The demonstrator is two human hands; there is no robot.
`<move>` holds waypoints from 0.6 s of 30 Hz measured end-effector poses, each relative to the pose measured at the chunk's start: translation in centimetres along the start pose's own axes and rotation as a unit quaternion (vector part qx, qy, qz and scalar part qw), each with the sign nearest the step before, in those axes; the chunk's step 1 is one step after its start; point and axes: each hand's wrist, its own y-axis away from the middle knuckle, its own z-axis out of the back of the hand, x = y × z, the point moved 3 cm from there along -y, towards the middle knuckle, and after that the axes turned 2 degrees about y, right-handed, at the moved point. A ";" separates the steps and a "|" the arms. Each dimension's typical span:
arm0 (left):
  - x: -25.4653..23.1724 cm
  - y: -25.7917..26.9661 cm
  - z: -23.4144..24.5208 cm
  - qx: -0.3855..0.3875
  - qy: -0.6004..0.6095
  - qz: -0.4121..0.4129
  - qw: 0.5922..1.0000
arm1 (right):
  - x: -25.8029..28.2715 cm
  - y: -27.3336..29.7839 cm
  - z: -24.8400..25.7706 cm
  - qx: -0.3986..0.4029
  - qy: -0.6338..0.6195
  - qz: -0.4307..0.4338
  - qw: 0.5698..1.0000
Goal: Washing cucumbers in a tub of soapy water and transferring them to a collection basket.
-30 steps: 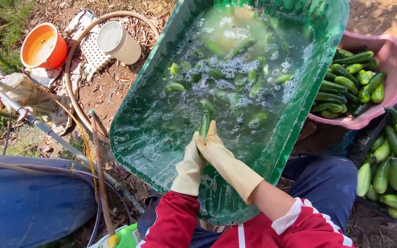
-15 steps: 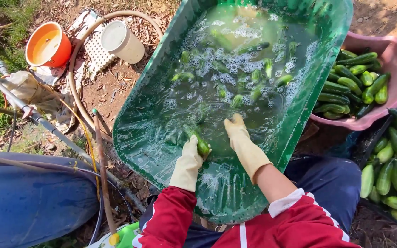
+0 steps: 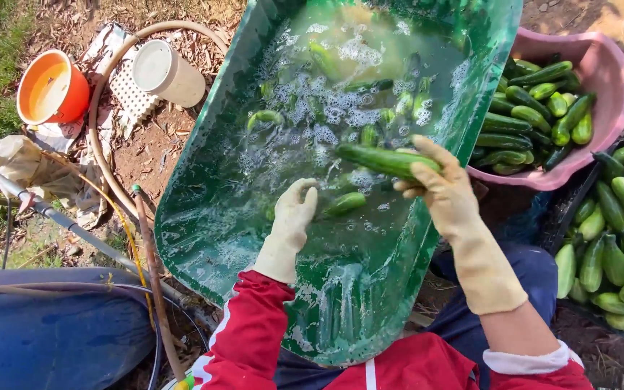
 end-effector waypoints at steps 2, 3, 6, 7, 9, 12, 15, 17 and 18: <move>3.7 -4.3 -1.3 -0.018 -0.217 -0.048 0.975 | -3.5 -0.2 8.5 -0.128 -0.219 0.066 0.965; 1.9 -4.3 -2.2 -0.009 -0.219 -0.050 0.974 | -4.9 -0.2 11.9 -0.138 -0.219 0.067 0.964; 0.3 -4.8 -5.0 0.079 -0.346 0.070 0.932 | -10.9 0.2 22.0 -0.369 -0.382 -0.022 0.847; 1.3 -5.6 -5.6 0.086 -0.401 0.094 0.907 | -13.3 0.0 24.6 -0.440 -0.424 -0.095 0.786; 3.2 -6.5 -6.1 0.094 -0.456 0.116 0.877 | -17.4 -1.5 29.0 -0.504 -0.462 -0.165 0.711; 4.6 -6.2 -5.9 0.053 -0.410 0.092 0.906 | -19.7 -5.5 32.7 -0.469 -0.412 -0.252 0.739; 3.0 -4.0 -4.8 0.015 -0.265 0.077 0.961 | -13.0 -8.3 30.9 -0.428 -0.437 -0.159 0.775; 1.9 -2.4 -3.5 -0.037 -0.144 0.183 0.972 | -5.7 -8.5 26.6 -0.365 -0.442 -0.075 0.816; 2.0 -2.0 -3.2 -0.040 -0.142 0.183 0.972 | -3.2 -7.0 21.6 -0.361 -0.441 -0.075 0.818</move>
